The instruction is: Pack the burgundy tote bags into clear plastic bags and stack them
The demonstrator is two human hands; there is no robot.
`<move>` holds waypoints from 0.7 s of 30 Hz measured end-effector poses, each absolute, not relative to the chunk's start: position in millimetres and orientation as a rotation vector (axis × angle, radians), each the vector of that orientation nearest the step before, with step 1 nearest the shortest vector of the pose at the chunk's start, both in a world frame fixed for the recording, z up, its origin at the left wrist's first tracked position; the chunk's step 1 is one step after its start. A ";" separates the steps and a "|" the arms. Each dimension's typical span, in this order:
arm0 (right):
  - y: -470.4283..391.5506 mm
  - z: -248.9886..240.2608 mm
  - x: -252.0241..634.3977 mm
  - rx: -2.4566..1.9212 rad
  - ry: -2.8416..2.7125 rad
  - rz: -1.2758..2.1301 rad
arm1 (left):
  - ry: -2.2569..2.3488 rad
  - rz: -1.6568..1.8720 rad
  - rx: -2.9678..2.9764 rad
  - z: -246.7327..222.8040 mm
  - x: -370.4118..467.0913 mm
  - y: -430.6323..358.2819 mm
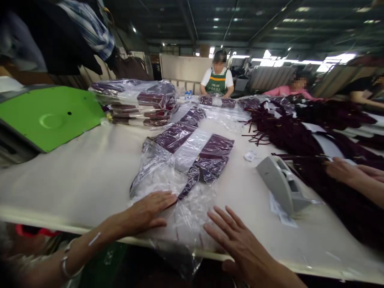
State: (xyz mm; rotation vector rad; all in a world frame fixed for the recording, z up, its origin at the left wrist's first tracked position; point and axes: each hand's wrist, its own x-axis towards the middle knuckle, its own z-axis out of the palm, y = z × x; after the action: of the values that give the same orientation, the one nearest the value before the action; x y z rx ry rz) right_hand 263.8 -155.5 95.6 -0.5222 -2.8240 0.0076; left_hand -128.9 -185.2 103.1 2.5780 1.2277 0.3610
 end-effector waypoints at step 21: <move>-11.9 126.8 53.4 -1.280 -2.260 0.604 | 2.111 0.648 1.518 103.5 -140.6 -215.0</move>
State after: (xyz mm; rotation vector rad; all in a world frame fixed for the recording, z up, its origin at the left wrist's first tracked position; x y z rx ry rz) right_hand 53.4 -11.9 126.8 -1.2797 -2.2602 0.6042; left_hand -140.6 -215.0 103.5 1.5176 2.1114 0.6483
